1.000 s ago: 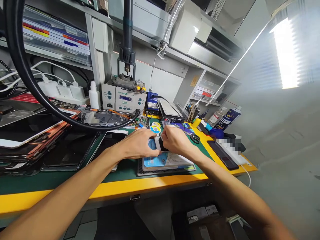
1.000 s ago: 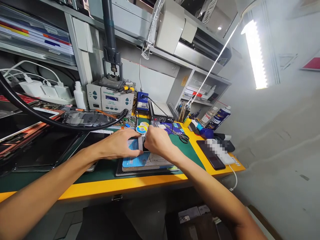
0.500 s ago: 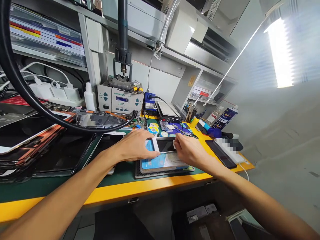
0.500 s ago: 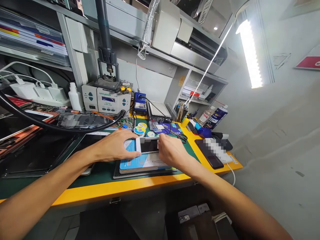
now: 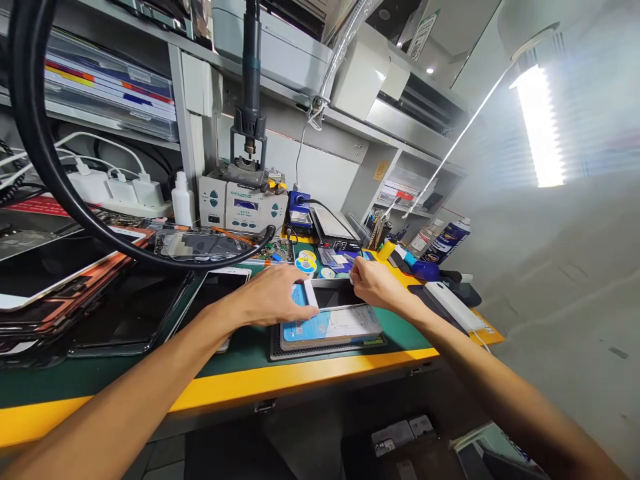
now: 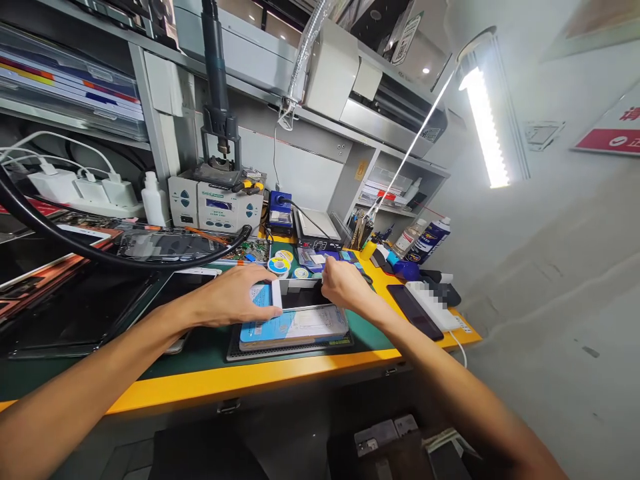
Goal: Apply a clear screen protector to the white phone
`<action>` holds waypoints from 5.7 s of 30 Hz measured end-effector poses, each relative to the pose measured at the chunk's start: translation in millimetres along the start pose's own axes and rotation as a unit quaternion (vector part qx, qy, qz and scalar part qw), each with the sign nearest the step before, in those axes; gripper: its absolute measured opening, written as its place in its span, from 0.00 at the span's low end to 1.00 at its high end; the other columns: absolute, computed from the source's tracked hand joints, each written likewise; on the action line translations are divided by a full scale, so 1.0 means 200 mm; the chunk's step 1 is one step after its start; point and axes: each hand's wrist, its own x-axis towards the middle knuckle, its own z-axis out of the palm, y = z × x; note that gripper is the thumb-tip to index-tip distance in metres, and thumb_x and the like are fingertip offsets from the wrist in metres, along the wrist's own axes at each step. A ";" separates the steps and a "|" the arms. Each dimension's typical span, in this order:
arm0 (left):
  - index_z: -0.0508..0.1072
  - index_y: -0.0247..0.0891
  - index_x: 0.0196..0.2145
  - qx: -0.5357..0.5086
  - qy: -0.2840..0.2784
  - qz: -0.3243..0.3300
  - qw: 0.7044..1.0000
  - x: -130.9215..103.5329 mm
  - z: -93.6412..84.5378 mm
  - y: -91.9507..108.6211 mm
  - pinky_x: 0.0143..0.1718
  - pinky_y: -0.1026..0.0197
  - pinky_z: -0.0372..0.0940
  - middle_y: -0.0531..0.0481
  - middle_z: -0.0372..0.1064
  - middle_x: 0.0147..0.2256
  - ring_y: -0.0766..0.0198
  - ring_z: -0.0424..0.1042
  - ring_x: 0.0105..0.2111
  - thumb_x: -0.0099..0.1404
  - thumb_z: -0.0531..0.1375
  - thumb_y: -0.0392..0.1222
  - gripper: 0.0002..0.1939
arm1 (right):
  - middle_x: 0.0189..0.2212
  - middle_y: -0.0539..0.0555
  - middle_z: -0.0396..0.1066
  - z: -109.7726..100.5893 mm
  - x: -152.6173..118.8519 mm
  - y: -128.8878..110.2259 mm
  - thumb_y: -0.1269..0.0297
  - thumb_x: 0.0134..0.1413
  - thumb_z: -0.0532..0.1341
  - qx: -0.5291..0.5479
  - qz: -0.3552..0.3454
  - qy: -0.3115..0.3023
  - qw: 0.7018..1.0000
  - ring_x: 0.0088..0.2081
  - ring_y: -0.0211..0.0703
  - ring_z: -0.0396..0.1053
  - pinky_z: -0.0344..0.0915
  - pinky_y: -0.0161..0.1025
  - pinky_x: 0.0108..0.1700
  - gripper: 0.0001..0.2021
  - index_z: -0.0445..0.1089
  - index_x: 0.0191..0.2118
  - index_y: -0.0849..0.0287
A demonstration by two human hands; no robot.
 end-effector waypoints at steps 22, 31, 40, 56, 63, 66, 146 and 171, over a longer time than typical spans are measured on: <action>0.78 0.41 0.41 -0.013 0.006 -0.028 1.000 -0.01 0.01 -0.01 0.43 0.55 0.68 0.43 0.79 0.41 0.48 0.77 0.41 0.53 0.65 0.55 0.21 | 0.36 0.58 0.78 -0.05 -0.01 -0.37 0.68 0.64 0.55 0.036 -0.130 0.008 0.991 0.37 0.48 0.76 0.52 0.39 0.32 0.06 0.69 0.41 0.59; 0.79 0.43 0.43 0.000 -0.001 -0.005 1.000 0.00 0.00 -0.01 0.47 0.56 0.67 0.44 0.79 0.44 0.47 0.76 0.47 0.55 0.65 0.62 0.24 | 0.34 0.57 0.76 0.02 -0.03 -0.04 0.70 0.65 0.53 0.052 -0.044 0.019 0.997 0.34 0.45 0.70 0.53 0.38 0.34 0.06 0.67 0.41 0.60; 0.80 0.44 0.44 -0.003 -0.002 -0.006 1.000 -0.01 -0.01 -0.02 0.45 0.56 0.67 0.45 0.79 0.45 0.49 0.76 0.45 0.56 0.64 0.62 0.25 | 0.31 0.52 0.73 0.01 -0.06 0.12 0.69 0.64 0.54 0.095 -0.027 0.002 0.995 0.30 0.40 0.66 0.55 0.35 0.32 0.05 0.66 0.38 0.58; 0.80 0.42 0.42 -0.015 -0.008 -0.008 1.000 -0.01 -0.01 0.00 0.41 0.57 0.67 0.46 0.80 0.40 0.50 0.77 0.39 0.54 0.65 0.59 0.23 | 0.32 0.55 0.76 -0.04 -0.03 -0.32 0.70 0.59 0.56 0.066 -0.130 0.007 0.989 0.31 0.44 0.69 0.47 0.39 0.30 0.05 0.68 0.40 0.58; 0.80 0.44 0.40 -0.011 -0.010 0.013 1.000 -0.01 0.00 -0.01 0.46 0.56 0.67 0.47 0.80 0.44 0.50 0.76 0.44 0.56 0.64 0.53 0.16 | 0.35 0.54 0.76 -0.06 -0.09 -0.36 0.69 0.62 0.55 0.059 -0.191 0.006 0.980 0.33 0.43 0.70 0.49 0.39 0.32 0.03 0.66 0.40 0.58; 0.80 0.45 0.42 -0.007 -0.010 0.015 1.000 0.00 -0.01 -0.01 0.47 0.57 0.66 0.48 0.80 0.44 0.50 0.76 0.45 0.57 0.64 0.56 0.19 | 0.34 0.55 0.75 -0.06 -0.11 -0.30 0.68 0.63 0.55 0.045 -0.200 0.002 0.979 0.31 0.43 0.68 0.48 0.40 0.31 0.03 0.66 0.39 0.57; 0.78 0.45 0.40 -0.011 -0.052 -0.008 0.999 0.01 -0.01 -0.01 0.50 0.55 0.66 0.49 0.79 0.46 0.50 0.75 0.48 0.59 0.62 0.58 0.18 | 0.33 0.52 0.74 0.04 -0.21 -0.33 0.71 0.64 0.55 0.133 -0.175 0.076 0.973 0.31 0.40 0.67 0.52 0.39 0.32 0.04 0.65 0.37 0.58; 0.76 0.41 0.54 0.051 -0.033 -0.046 0.997 0.01 0.02 -0.01 0.55 0.51 0.64 0.46 0.75 0.55 0.46 0.72 0.53 0.57 0.61 0.69 0.37 | 0.31 0.51 0.72 0.10 -0.32 0.13 0.71 0.62 0.56 0.184 0.012 0.084 0.979 0.30 0.38 0.64 0.52 0.36 0.32 0.05 0.64 0.34 0.57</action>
